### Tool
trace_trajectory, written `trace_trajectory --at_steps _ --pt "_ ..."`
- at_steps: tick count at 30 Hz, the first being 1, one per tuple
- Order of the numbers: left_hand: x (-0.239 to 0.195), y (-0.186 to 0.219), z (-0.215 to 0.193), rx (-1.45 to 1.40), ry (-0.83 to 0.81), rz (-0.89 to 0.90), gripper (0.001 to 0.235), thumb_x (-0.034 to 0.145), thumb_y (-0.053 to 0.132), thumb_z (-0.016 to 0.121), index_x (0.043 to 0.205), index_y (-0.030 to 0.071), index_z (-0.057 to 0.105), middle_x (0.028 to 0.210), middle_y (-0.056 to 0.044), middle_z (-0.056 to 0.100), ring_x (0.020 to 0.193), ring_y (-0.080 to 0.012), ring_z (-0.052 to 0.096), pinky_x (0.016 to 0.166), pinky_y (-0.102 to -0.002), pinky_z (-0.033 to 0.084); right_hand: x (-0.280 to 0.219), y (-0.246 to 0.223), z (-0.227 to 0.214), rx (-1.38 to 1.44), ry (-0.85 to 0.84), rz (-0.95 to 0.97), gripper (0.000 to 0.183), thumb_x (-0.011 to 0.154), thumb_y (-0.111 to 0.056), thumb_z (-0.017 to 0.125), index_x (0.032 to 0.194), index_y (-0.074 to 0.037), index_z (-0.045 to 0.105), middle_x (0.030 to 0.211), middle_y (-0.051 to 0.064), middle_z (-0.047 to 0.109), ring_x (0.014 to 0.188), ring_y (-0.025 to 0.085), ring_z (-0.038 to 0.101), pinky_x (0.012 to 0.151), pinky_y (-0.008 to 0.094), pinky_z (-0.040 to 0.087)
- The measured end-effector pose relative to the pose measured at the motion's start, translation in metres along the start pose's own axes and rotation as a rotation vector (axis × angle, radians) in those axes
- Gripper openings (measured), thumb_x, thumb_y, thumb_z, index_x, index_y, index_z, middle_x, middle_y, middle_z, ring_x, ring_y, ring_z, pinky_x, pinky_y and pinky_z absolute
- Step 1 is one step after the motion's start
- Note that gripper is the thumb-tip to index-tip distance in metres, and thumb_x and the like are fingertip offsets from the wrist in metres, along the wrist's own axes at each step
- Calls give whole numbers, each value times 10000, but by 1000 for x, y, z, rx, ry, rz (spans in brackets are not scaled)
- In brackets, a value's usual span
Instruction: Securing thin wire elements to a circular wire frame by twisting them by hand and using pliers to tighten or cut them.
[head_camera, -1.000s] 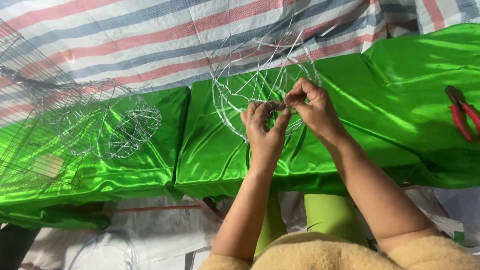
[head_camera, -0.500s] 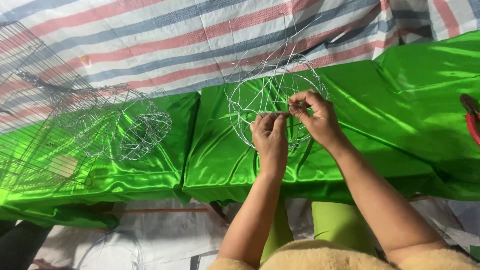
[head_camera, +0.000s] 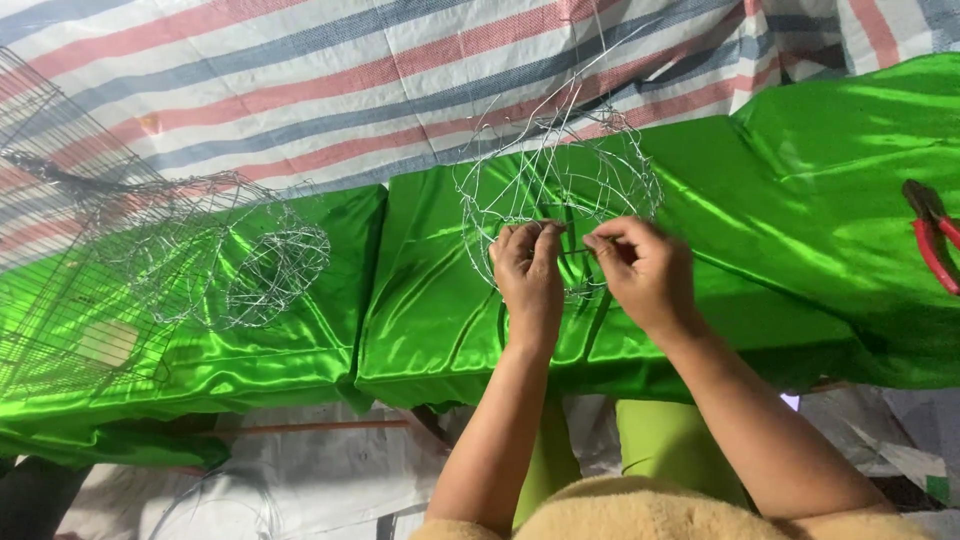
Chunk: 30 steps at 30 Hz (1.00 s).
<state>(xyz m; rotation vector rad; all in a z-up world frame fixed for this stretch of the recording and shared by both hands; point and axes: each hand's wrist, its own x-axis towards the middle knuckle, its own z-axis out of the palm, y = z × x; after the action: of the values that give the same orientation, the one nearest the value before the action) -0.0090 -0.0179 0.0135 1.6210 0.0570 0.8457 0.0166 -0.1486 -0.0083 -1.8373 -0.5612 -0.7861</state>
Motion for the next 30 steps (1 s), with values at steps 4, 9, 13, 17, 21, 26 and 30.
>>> trace_trajectory --at_steps 4,9,13,17,21,26,30 --pt "-4 -6 -2 57 -38 51 170 953 234 673 851 117 742 866 -63 553 921 -220 511 904 -364 423 1 -6 0 21 -47 61 104 974 -157 776 1048 -87 757 502 32 564 458 129 538 501 281 453" --pt "-8 -7 0 89 -38 137 205 979 215 657 829 81 698 848 -85 553 887 -248 521 872 -375 434 12 -39 0 60 -81 110 63 952 -34 728 947 -38 790 689 163 730 583 275 719 525 370 505" --pt "-9 -18 -1 88 -52 159 211 991 230 665 854 74 702 840 -78 543 881 -241 511 860 -377 430 12 -34 0 127 -79 98 94 988 -27 707 945 -27 790 721 160 743 598 194 683 582 353 540" --pt "-11 -23 -2 124 -58 205 203 1002 232 664 881 70 684 828 -73 524 892 -261 515 869 -393 428 10 -25 -4 86 -134 59 118 1001 -72 693 917 -78 776 657 117 707 587 173 651 551 334 508" --pt "-12 -22 -5 148 -58 290 163 1012 201 657 911 73 663 816 -71 511 842 -272 518 814 -383 440 12 -23 -8 137 -198 45 175 1011 -40 648 870 -63 749 622 133 676 543 187 635 544 344 508" --pt "-12 -22 -6 142 -72 315 158 1019 217 655 939 81 665 814 -55 522 822 -250 520 783 -356 451 15 -22 -9 216 -224 58 191 1012 -56 649 843 -71 738 572 81 634 544 101 532 535 307 491" --pt "-15 -20 -8 152 -82 330 129 1009 210 666 963 91 684 817 -49 544 801 -228 526 747 -343 460 15 -23 -13 280 -230 82 191 1000 -64 658 823 -64 729 544 66 609 581 58 482 527 295 484"
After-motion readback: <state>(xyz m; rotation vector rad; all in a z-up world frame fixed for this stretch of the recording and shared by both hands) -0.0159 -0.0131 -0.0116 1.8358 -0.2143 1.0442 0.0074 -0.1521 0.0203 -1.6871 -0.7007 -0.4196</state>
